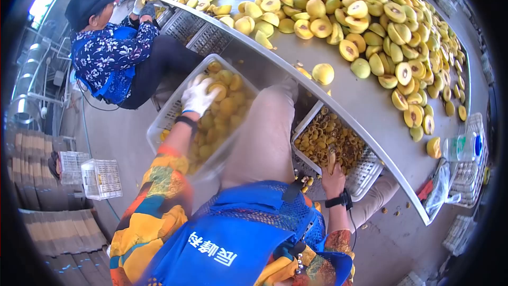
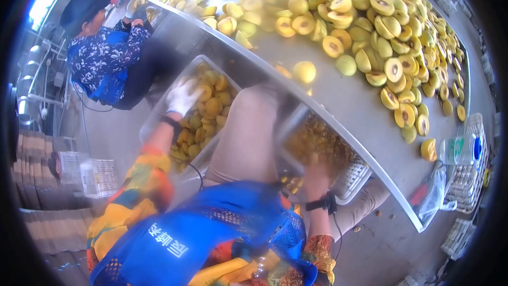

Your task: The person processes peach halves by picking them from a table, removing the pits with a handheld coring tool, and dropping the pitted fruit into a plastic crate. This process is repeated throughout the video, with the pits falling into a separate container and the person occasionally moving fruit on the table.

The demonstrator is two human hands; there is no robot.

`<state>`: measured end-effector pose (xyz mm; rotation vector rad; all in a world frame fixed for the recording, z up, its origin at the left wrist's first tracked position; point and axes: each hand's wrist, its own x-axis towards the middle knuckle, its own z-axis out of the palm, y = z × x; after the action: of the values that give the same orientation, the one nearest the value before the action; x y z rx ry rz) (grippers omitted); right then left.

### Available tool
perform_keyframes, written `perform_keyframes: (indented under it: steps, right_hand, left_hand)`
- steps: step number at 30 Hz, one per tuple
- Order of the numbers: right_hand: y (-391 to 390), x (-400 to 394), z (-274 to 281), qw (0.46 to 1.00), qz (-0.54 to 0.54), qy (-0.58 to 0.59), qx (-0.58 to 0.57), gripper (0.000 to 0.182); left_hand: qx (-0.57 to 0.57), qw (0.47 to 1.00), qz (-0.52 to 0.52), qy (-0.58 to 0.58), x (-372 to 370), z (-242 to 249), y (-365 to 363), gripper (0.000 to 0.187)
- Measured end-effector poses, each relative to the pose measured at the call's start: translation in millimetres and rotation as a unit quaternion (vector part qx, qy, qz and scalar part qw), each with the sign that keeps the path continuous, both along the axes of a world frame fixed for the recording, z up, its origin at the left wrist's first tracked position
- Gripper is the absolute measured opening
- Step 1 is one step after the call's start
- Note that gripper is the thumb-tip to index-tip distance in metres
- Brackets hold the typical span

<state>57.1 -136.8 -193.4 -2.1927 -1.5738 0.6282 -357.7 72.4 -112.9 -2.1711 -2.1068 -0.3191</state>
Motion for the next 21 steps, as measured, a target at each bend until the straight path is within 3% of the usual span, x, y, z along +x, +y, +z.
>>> perform_keyframes:
  steps: [3,5,6,7,8,11,14,16,17,18,20,21]
  right_hand:
    - [-4,-2,-13,0.999,0.005,-0.008,0.04,0.032]
    - [-13,5,-34,0.999,-0.02,0.029,0.034,0.029]
    - [-16,7,-39,0.998,-0.037,0.044,0.038,0.027]
    - [-10,0,-16,0.991,-0.087,0.094,-0.026,0.033]
    - [-3,-8,8,0.977,-0.14,0.136,-0.091,0.041]
    - [-2,-6,9,0.975,-0.126,0.166,-0.072,0.038]
    - [8,-12,10,0.976,-0.114,0.172,-0.072,0.035]
    - [14,-13,5,0.982,-0.094,0.156,-0.055,0.033]
    - [18,-15,6,0.984,-0.086,0.144,-0.055,0.032]
    - [20,-20,6,0.986,-0.078,0.134,-0.058,0.031]
    - [27,-29,17,0.976,-0.094,0.18,-0.074,0.031]
    - [31,-32,20,0.971,-0.099,0.202,-0.078,0.031]
  left_hand:
    - [-0.034,0.994,-0.077,0.075,45,-7,44,0.046]
    - [-0.002,0.992,-0.102,0.07,60,-45,65,0.047]
    - [-0.037,0.988,-0.067,0.137,61,-72,72,0.048]
    - [-0.073,0.976,-0.031,0.202,64,-77,72,0.05]
    - [-0.088,0.984,-0.014,0.155,61,-80,66,0.052]
    - [-0.092,0.985,0.008,0.147,54,-56,42,0.048]
    - [-0.277,0.944,0.102,0.151,14,-63,49,0.04]
    - [-0.258,0.947,0.132,0.139,-35,-99,22,0.034]
    - [-0.326,0.934,0.128,0.069,-54,-98,7,0.036]
    - [-0.326,0.924,0.155,0.126,-63,-95,-13,0.035]
    - [-0.255,0.952,0.163,0.036,-87,-90,-57,0.03]
    - [-0.299,0.942,0.125,0.087,-118,-112,-84,0.029]
